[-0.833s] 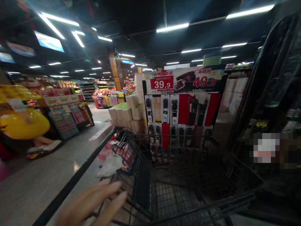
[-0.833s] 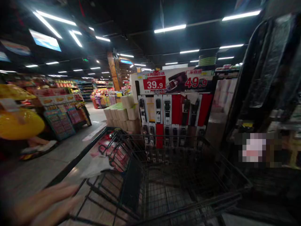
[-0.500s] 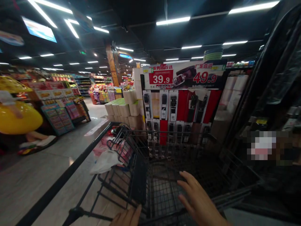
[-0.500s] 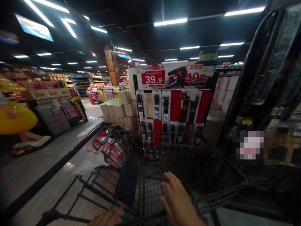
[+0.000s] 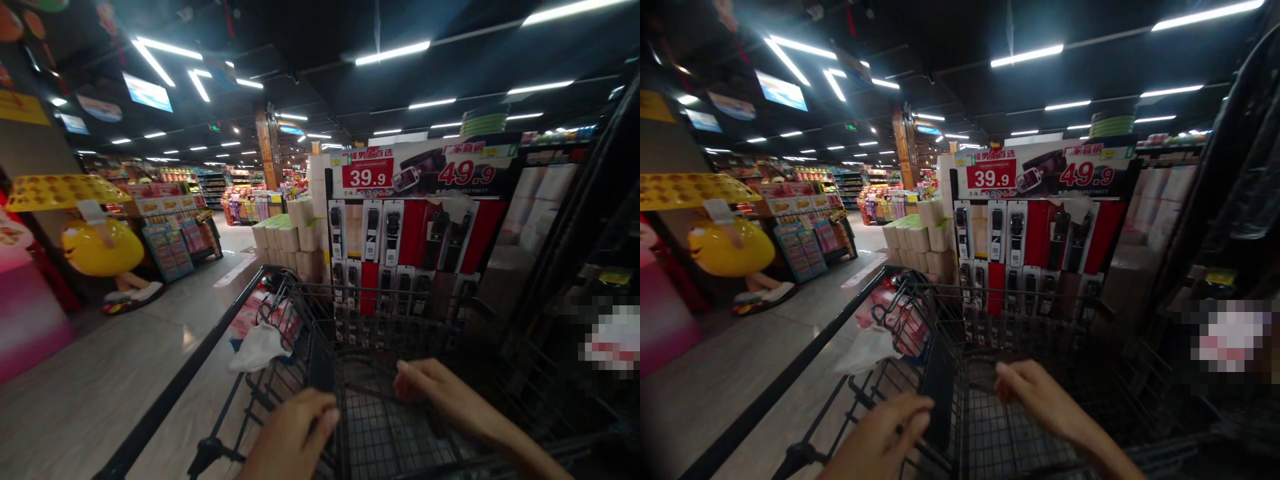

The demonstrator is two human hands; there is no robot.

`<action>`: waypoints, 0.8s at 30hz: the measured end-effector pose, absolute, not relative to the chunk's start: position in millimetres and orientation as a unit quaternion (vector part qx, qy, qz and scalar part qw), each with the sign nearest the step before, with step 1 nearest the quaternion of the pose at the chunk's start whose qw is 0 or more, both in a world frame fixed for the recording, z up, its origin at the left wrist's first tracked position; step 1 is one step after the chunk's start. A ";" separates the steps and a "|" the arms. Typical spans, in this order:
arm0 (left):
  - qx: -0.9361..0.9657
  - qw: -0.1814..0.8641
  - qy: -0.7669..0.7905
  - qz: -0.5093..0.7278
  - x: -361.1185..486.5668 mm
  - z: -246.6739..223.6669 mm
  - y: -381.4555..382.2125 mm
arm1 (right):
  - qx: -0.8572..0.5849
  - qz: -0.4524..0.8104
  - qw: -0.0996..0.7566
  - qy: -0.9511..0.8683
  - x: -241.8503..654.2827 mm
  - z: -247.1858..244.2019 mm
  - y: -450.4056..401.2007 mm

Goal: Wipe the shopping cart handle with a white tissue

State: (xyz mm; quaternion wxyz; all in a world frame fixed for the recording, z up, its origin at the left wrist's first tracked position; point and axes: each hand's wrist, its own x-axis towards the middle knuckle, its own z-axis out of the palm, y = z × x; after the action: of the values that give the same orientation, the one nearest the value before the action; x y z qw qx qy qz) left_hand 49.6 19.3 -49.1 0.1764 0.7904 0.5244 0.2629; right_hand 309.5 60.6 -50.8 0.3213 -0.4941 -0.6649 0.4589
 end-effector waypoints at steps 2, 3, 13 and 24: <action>0.751 0.250 0.510 0.337 60.0 12.8 37.6 | -0.431 0.516 0.358 -0.648 299.1 -1.2 73.3; 0.732 0.294 0.487 0.374 65.8 40.0 48.3 | -0.396 0.532 0.380 -0.645 293.5 23.5 79.4; 0.718 0.498 0.268 0.406 95.6 170.4 107.9 | -0.140 0.591 0.340 -0.718 264.2 177.2 111.2; 0.720 0.516 0.284 0.366 84.7 194.5 106.0 | -0.271 0.492 0.362 -0.744 258.8 201.1 112.5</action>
State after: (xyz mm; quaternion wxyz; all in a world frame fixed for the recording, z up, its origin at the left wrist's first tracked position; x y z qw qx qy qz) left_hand 84.7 106.0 194.5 0.5161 0.7203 0.2843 0.3661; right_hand 258.8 112.5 201.1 0.3615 -0.2713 -0.7438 0.4925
